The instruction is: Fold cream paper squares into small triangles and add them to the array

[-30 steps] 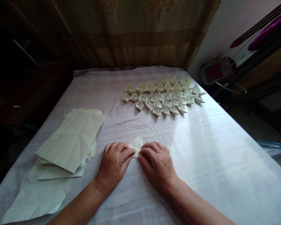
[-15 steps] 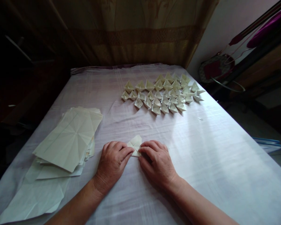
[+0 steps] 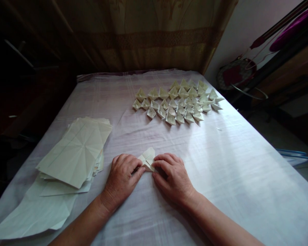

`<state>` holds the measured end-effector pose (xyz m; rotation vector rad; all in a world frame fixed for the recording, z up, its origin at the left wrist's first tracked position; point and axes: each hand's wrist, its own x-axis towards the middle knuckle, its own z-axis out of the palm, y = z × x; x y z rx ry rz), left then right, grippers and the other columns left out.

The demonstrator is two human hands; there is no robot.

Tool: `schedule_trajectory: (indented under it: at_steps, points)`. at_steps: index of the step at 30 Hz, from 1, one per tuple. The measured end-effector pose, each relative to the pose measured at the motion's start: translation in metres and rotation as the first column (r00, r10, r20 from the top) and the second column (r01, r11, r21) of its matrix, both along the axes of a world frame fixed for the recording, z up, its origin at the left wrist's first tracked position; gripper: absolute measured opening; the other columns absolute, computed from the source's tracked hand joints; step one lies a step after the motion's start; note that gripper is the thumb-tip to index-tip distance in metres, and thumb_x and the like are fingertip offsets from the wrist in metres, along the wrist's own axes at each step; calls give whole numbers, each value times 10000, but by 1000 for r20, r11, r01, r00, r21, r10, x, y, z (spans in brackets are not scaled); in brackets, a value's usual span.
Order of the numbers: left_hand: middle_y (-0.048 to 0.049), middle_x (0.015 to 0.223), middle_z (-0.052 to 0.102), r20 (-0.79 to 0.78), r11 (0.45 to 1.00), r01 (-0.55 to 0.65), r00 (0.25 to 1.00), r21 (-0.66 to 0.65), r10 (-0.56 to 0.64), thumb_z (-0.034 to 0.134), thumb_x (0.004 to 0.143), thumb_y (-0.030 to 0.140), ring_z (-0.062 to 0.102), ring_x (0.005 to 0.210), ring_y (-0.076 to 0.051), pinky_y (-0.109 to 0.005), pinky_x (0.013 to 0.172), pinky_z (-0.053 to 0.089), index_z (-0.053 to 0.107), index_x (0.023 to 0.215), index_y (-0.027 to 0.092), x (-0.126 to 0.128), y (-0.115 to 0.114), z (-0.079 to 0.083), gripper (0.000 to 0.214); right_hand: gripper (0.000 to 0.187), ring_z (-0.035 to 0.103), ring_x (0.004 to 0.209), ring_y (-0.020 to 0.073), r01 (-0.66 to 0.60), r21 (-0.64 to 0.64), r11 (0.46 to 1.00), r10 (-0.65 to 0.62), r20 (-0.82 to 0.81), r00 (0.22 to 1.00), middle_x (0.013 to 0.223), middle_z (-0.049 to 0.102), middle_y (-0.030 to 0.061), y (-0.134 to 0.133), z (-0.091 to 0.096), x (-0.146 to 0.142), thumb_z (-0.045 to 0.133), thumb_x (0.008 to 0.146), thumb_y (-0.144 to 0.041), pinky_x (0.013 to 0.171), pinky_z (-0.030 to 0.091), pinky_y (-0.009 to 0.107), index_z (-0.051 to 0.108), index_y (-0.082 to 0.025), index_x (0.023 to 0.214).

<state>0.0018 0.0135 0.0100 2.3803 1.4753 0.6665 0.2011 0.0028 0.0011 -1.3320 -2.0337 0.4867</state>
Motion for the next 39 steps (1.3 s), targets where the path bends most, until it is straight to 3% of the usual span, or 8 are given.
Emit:
schedule_trajectory:
  at_steps: [9, 22, 30, 39]
  points:
    - [-2, 788, 646, -21, 1000, -23, 999, 17, 23, 556, 939, 271, 538, 817, -206, -364, 782, 350, 571, 774, 216, 3, 0, 0, 175, 143, 601, 991, 217, 8, 28, 1000, -8, -16, 1000, 1013, 708, 39, 1, -4, 1, 626, 835, -145, 873, 441, 381, 704, -243, 904]
    - [-5, 740, 643, -169, 993, -107, 981, -45, 98, 567, 912, 288, 552, 802, -222, -361, 761, 339, 595, 738, 215, 13, 4, 8, 191, 133, 599, 978, 218, 20, 31, 999, -18, -59, 998, 1008, 719, 24, 1, -2, 0, 648, 839, -161, 859, 411, 385, 723, -252, 900]
    - [0, 736, 640, -237, 986, -128, 966, -107, 100, 601, 883, 278, 561, 790, -222, -358, 744, 331, 593, 723, 218, 16, 8, 14, 171, 83, 583, 893, 190, 94, 20, 995, -94, 22, 995, 918, 700, 10, 3, 2, -9, 682, 822, -192, 797, 361, 348, 665, -227, 748]
    - [4, 728, 643, -266, 980, -148, 958, -131, 109, 589, 885, 281, 565, 789, -223, -360, 746, 319, 578, 723, 221, 18, 11, 15, 173, 100, 569, 890, 194, 110, 19, 994, -111, 53, 992, 914, 692, 6, 3, 2, -12, 679, 812, -157, 770, 328, 344, 625, -213, 748]
